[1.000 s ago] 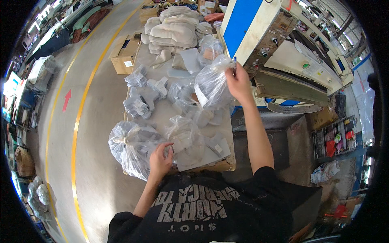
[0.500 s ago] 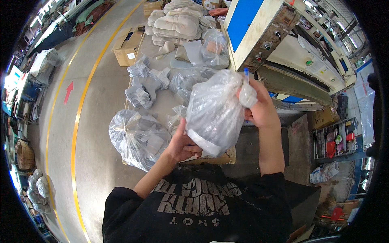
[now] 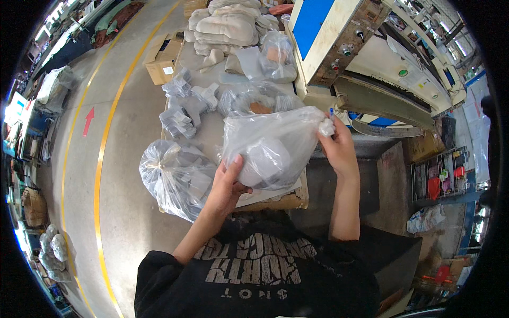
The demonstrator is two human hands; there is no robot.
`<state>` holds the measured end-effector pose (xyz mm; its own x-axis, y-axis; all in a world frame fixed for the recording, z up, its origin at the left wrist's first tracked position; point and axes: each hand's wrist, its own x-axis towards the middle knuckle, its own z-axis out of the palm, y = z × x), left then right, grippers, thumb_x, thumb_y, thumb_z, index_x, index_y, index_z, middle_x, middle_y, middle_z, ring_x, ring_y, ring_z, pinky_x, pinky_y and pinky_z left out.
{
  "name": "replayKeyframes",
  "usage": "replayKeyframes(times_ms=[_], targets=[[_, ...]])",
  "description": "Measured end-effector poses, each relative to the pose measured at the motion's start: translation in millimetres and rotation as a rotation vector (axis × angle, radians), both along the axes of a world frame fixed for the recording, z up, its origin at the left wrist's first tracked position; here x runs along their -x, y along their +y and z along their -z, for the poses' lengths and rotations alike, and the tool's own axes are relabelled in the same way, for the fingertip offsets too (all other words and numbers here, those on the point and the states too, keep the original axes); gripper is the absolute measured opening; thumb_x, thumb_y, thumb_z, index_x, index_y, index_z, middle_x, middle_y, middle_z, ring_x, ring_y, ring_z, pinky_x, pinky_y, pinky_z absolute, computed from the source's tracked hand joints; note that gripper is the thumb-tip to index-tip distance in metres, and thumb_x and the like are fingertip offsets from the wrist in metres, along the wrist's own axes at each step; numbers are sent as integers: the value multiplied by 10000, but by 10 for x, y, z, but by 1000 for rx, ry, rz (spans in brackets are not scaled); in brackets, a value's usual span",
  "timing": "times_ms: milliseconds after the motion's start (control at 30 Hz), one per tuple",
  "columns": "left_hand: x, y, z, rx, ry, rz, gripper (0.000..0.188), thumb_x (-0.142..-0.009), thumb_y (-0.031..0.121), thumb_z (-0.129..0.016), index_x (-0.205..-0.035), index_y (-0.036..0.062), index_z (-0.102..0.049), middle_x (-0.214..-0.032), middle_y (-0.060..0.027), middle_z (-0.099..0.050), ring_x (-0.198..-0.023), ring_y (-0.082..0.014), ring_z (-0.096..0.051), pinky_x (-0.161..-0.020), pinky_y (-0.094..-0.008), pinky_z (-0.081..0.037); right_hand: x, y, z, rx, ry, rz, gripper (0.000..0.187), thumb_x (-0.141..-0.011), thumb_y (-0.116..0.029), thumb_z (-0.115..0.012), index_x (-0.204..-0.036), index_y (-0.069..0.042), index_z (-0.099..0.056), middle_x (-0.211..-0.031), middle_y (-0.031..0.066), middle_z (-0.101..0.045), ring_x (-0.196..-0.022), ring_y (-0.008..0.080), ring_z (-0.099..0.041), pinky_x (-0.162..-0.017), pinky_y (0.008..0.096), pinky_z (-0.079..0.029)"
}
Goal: The person opens a plastic bag containing gray fabric items, removes them, and places them on a table. They then use a pen to write on a piece of paper, likely for labeling or inventory purposes. The person continues to handle the fabric items and plastic bags, organizing them on the table.
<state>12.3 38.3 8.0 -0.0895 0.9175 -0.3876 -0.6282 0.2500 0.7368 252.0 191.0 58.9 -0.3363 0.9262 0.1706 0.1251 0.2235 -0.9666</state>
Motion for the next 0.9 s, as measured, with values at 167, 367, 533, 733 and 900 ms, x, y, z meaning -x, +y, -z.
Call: replayKeyframes(times_ms=[167,367,533,733,900], targets=[[-33,52,-2,287,-255,-48,711,-969,701,-564,-1372,116,-587,-1094,-82,-720,-868,-179,-688,-674,-360,-521,91,78,143,35,-176,-107,238,-1029,-170,-674,-1181,13,-686,-989,46,-723,-873,108,-646,-793,294,-527],[10,31,159,305,-473,18,638,-971,699,-526,-1207,121,-659,-965,-47,-725,-668,-138,-643,-518,-267,-465,183,101,381,178,-151,-192,278,-1060,-260,-667,-1141,5,-690,-970,40,-729,-863,122,-670,-794,307,-544],[-46,40,-31,375,-564,-66,585,-954,698,-553,-1056,136,-678,-793,4,-682,-487,-101,-515,-417,-218,-383,259,106,608,307,-154,-277,298,-1066,-299,-659,-1112,-8,-702,-956,32,-725,-851,116,-658,-784,301,-536],[25,-4,132,385,-701,-28,575,-962,689,-549,-1026,137,-695,-723,30,-659,-415,-64,-425,-408,-205,-380,293,41,1018,404,-103,-291,371,-1051,-384,-672,-1094,-18,-709,-907,4,-692,-827,96,-602,-760,276,-489],[-53,-11,80,475,-580,-103,580,-980,692,-524,-1047,141,-693,-718,37,-662,-385,-47,-376,-423,-209,-400,279,-26,1064,413,-164,-267,393,-1050,-406,-665,-1100,-18,-709,-911,1,-688,-835,94,-601,-761,271,-486]])
